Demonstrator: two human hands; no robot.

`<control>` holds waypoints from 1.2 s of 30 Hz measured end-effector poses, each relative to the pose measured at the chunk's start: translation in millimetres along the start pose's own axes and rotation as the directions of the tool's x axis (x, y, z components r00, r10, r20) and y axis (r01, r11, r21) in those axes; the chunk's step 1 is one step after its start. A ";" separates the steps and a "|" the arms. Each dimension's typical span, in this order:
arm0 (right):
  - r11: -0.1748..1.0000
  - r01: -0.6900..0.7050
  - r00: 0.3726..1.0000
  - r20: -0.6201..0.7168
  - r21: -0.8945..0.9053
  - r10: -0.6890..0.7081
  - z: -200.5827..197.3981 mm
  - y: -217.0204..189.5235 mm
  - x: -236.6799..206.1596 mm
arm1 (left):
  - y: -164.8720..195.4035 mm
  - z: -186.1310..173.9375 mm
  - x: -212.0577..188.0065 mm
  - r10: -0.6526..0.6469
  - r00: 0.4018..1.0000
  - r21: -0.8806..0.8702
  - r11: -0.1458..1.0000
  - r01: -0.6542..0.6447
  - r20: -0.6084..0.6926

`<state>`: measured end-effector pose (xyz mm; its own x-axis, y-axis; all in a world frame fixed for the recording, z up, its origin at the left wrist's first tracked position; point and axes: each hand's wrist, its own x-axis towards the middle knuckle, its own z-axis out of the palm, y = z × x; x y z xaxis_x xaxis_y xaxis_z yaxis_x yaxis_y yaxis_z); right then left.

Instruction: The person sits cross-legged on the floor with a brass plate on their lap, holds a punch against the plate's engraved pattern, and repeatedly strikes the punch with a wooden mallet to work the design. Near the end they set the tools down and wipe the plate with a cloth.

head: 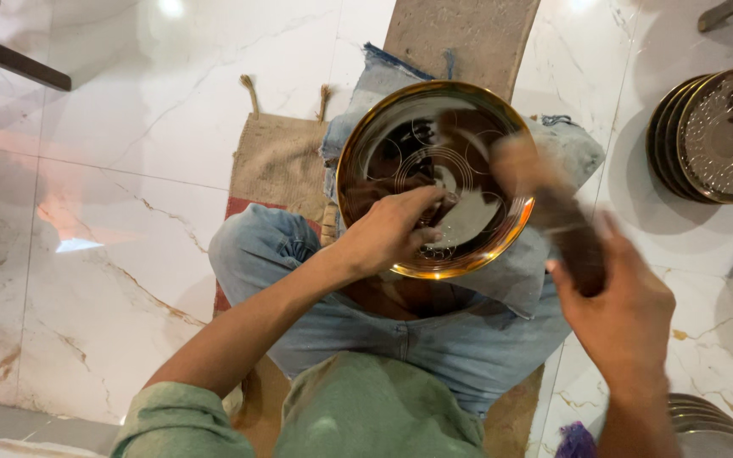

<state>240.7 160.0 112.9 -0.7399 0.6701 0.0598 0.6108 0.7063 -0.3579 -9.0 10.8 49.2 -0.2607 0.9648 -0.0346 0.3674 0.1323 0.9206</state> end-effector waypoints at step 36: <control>0.746 0.540 0.837 0.337 -0.389 -0.430 -60.1 -83.0 104.2 | 5.6 57.4 -30.9 -0.224 0.810 -0.135 0.975 0.179 -0.543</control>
<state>129.8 185.0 204.8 -0.9775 0.1801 -0.1100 0.1658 0.9779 0.1278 52.3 -5.2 33.1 -0.7776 0.6284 -0.0228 0.1912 0.2708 0.9435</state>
